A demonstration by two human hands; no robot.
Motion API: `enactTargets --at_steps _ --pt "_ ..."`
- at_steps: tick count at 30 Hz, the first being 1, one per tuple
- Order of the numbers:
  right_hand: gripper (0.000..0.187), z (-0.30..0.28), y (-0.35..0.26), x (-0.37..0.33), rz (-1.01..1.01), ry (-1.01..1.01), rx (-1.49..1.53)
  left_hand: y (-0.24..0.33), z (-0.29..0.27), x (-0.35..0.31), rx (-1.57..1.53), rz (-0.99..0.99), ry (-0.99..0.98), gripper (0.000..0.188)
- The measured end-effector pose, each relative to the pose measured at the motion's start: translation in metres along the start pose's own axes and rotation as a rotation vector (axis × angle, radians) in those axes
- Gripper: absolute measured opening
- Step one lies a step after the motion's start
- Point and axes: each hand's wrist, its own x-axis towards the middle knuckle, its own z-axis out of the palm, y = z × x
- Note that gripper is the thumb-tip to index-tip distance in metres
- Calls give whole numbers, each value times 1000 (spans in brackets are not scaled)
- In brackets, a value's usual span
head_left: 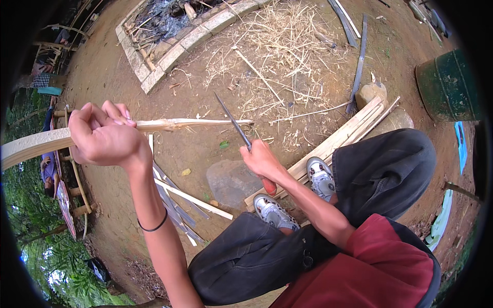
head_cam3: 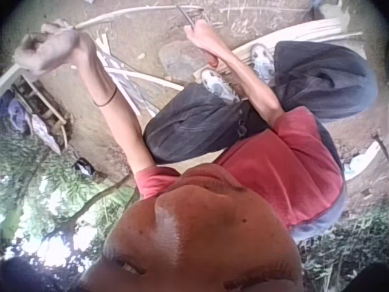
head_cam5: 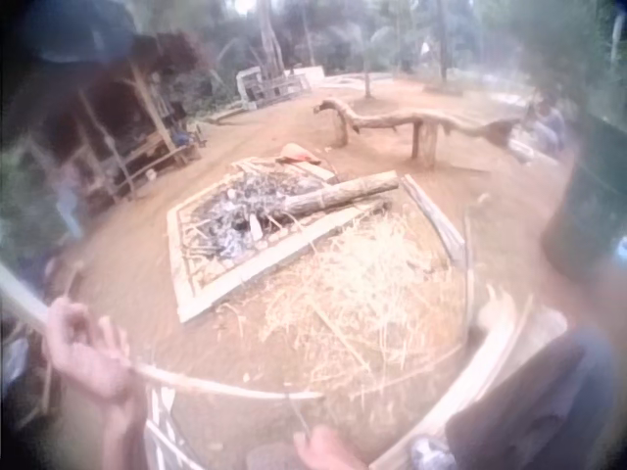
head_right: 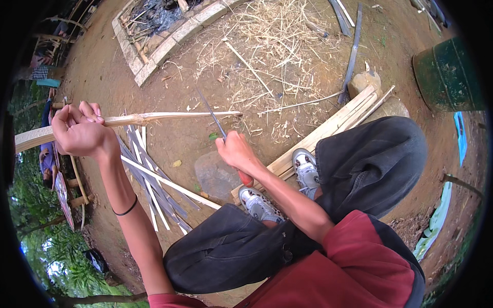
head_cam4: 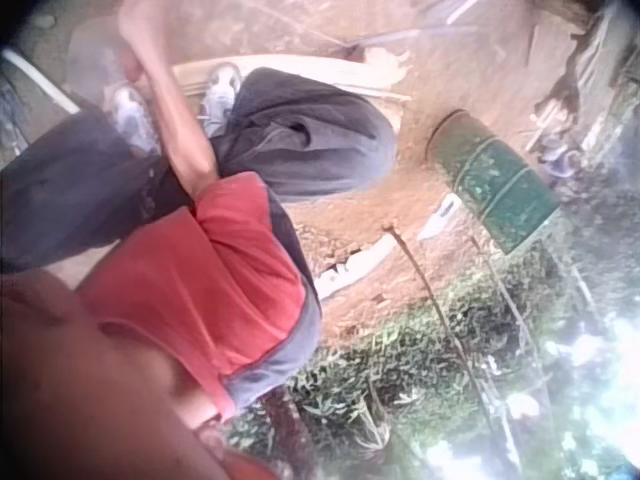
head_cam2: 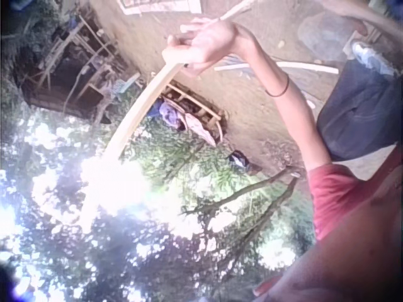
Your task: The person shaves a long strip of bamboo using a knife, drawing the blade along the length of the material to remove thin layers.
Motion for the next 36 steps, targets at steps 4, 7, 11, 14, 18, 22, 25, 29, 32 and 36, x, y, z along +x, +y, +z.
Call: enactTargets --at_steps 4,7,11,14,18,22,25,29,32,36 --pt "34 6 -50 -44 -315 82 59 20 15 -7 152 -30 30 16" --pt "32 17 -31 -31 -311 112 42 22 18 -3 197 -71 45 17" --pt "31 22 20 17 -154 94 -20 3 10 7 281 23 -4 10" --pt "31 10 -5 3 -53 8 107 -12 7 15 350 128 45 16" --pt "29 1 -34 -13 -159 -17 123 -2 13 32 -19 -214 127 39" --pt "28 -16 -64 -31 -196 -43 152 14 9 45 60 -192 -38 49" --pt "31 -31 -85 -49 -269 -53 205 23 5 60 39 -311 -188 55" --pt "31 -53 -105 -77 -299 -66 253 27 15 55 155 -283 -60 65" --pt "33 -68 -103 -84 -349 -56 192 28 18 53 273 -99 -116 66" --pt "38 -84 -106 -99 -339 -53 123 22 6 58 158 -223 -191 66"
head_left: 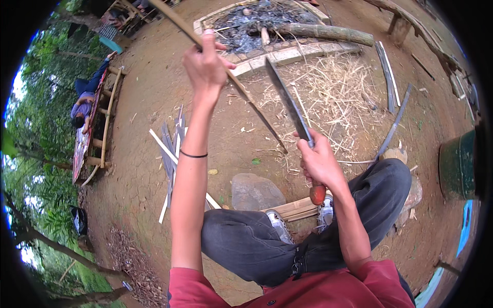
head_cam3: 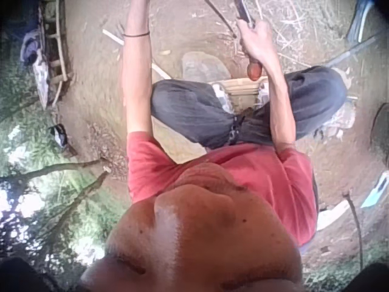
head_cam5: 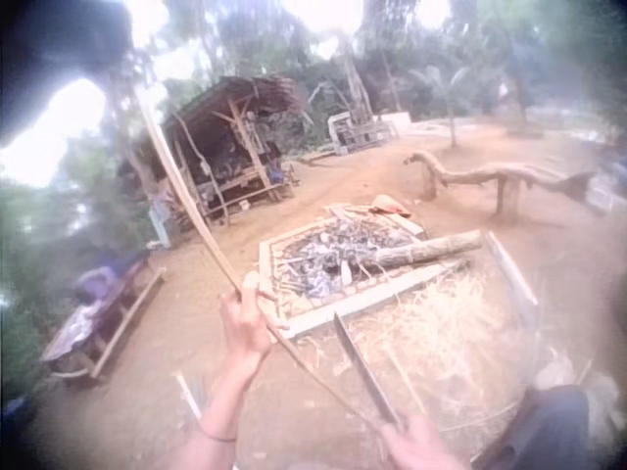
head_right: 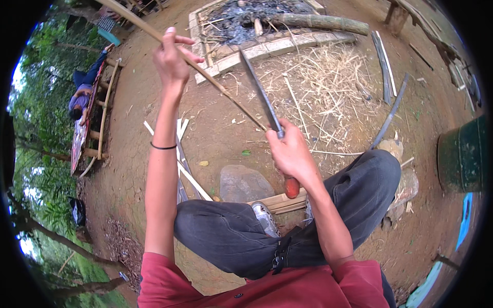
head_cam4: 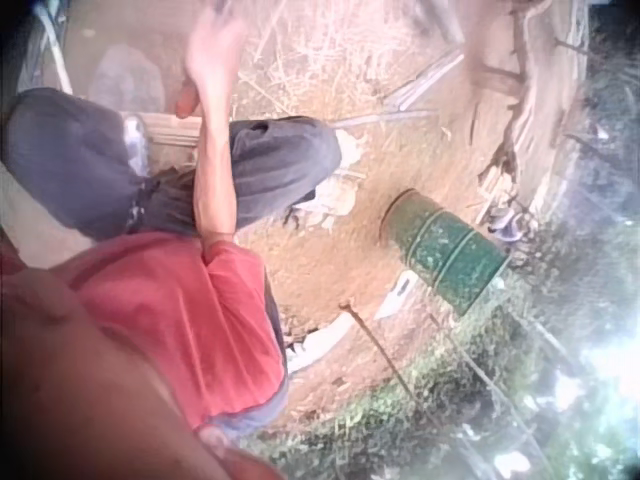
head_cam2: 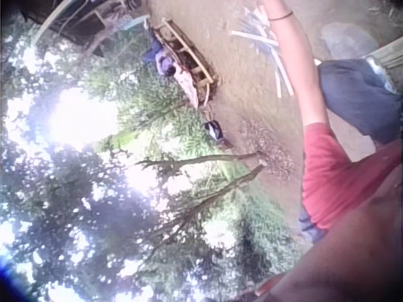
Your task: The person shaves a long strip of bamboo using a knife, drawing the blade along the length of the material to remove thin layers.
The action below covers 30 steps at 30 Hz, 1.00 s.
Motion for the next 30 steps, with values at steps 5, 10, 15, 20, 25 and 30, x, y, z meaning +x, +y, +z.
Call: enactTargets --at_steps 5,10,15,20,25,30 --pt "24 -18 -26 -18 109 -5 40 11 4 -14 26 165 156 49" --pt "21 -14 -38 -7 73 -28 -59 10 6 -24 -111 225 243 41" --pt "33 21 -25 13 -155 -73 -293 18 -2 -48 -180 133 595 45" --pt "32 43 -36 0 -239 -79 -295 13 2 -46 -47 180 655 48" --pt "31 61 -2 5 -252 -10 -403 15 4 -47 2 207 637 51" --pt "32 47 19 21 -165 -18 -306 26 16 -54 -109 148 652 50"
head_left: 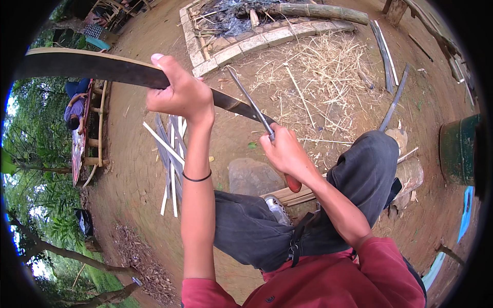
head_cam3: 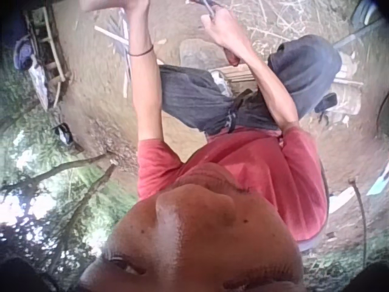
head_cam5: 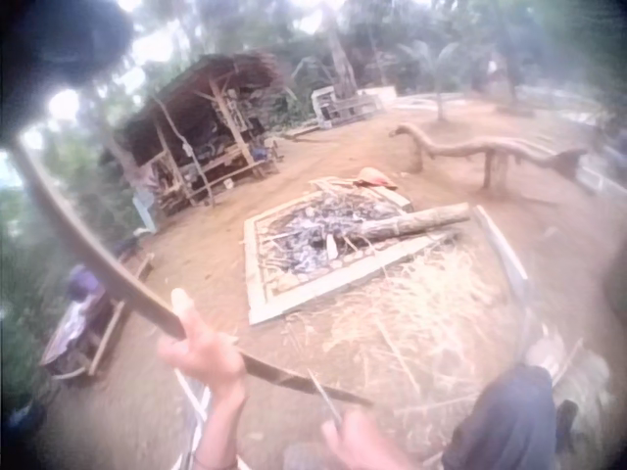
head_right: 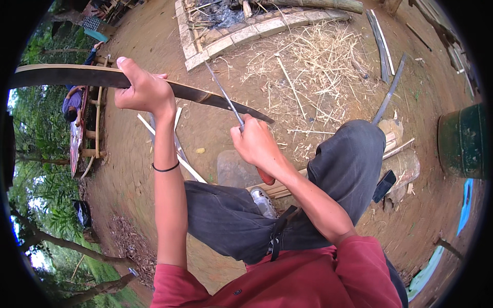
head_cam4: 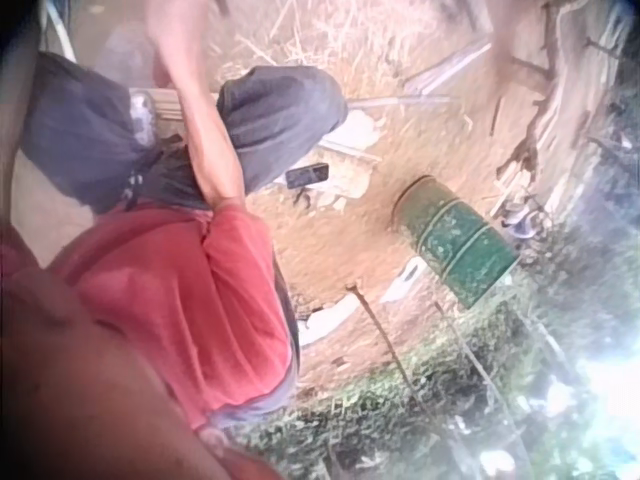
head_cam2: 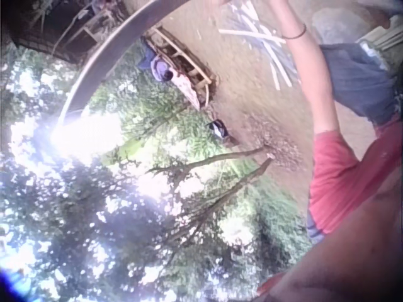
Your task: The person shaves a long strip of bamboo using a knife, drawing the blade along the length of the material to remove thin layers.
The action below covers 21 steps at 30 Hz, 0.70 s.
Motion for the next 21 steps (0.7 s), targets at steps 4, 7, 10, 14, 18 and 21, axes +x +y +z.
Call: enactTargets --at_steps 4,7,10,14,18,21 --pt "31 -6 -31 -16 -54 -18 75 0 3 -2 6 8 -16 51" --pt "31 -2 -5 -7 5 -4 72 2 8 -4 18 2 1 51" --pt "28 8 29 10 128 -21 55 1 3 -2 55 -3 11 50" --pt "30 3 17 -2 69 -66 131 -6 -3 5 46 16 -4 47" --pt "31 -15 -26 -16 -82 -45 71 -10 2 0 8 68 -56 42" --pt "30 -3 -12 -9 -123 0 78 -1 5 -3 -72 -37 -48 39"
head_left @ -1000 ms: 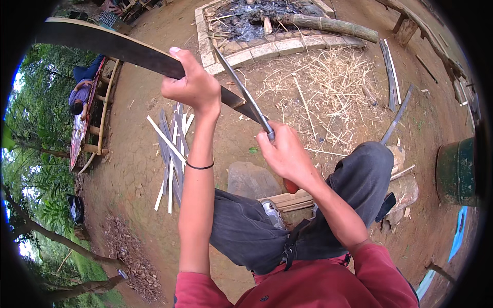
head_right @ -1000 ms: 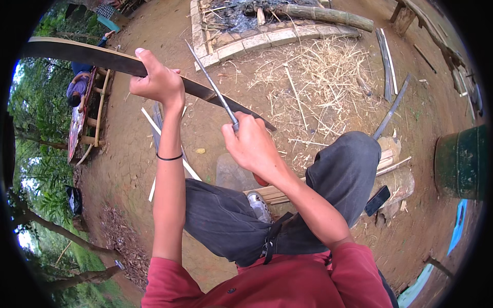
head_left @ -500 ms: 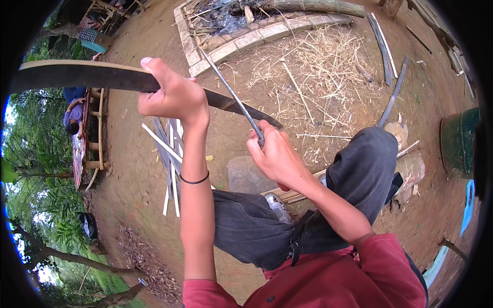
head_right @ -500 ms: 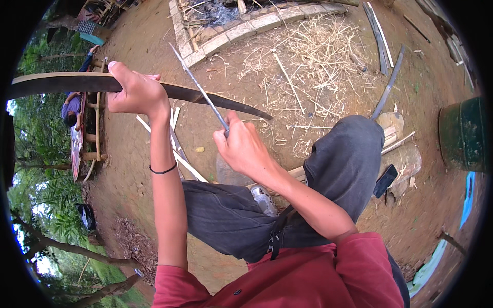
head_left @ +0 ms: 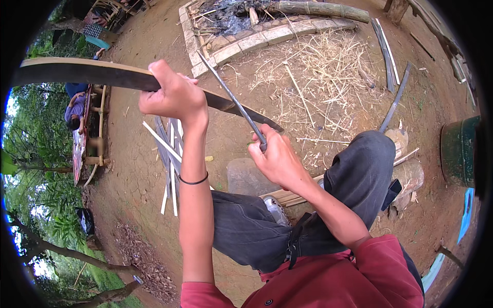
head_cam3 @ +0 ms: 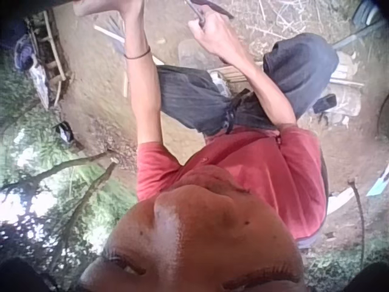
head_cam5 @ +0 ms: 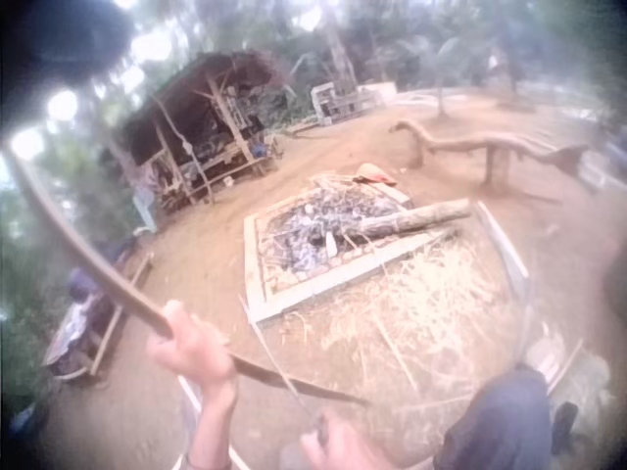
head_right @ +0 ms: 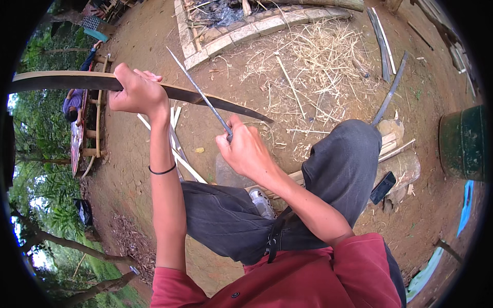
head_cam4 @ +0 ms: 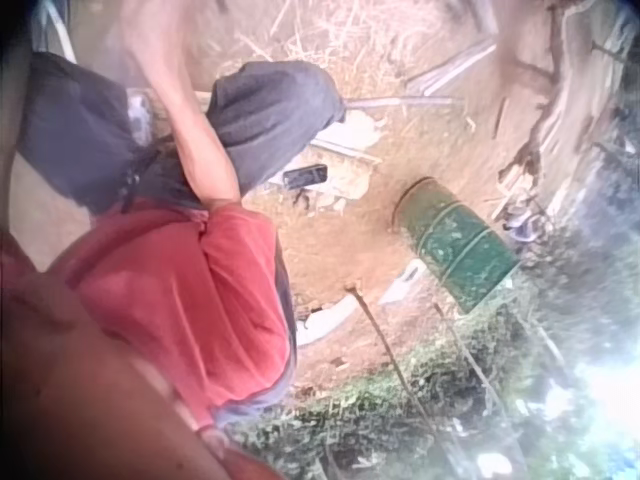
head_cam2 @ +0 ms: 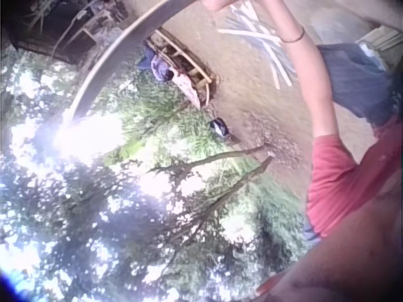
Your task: The person shaves a long strip of bamboo using a knife, drawing the blade along the length of the material to remove thin layers.
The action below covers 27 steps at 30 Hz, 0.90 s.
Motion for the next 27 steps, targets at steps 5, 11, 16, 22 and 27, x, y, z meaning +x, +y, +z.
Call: enactTargets --at_steps 5,11,16,22,27 --pt "26 -12 -21 -7 84 -60 19 -7 -11 12 -47 43 -73 37" --pt "30 5 13 -7 42 21 -22 -7 -7 0 -3 131 -40 35" --pt "24 -8 -12 -13 62 -35 8 -4 -15 -1 -15 111 -58 35" --pt "26 -2 10 -8 126 -26 -8 2 -20 -5 -16 190 -128 38" --pt "29 -20 -24 -14 50 -68 -30 6 -17 -8 -60 59 -84 36"
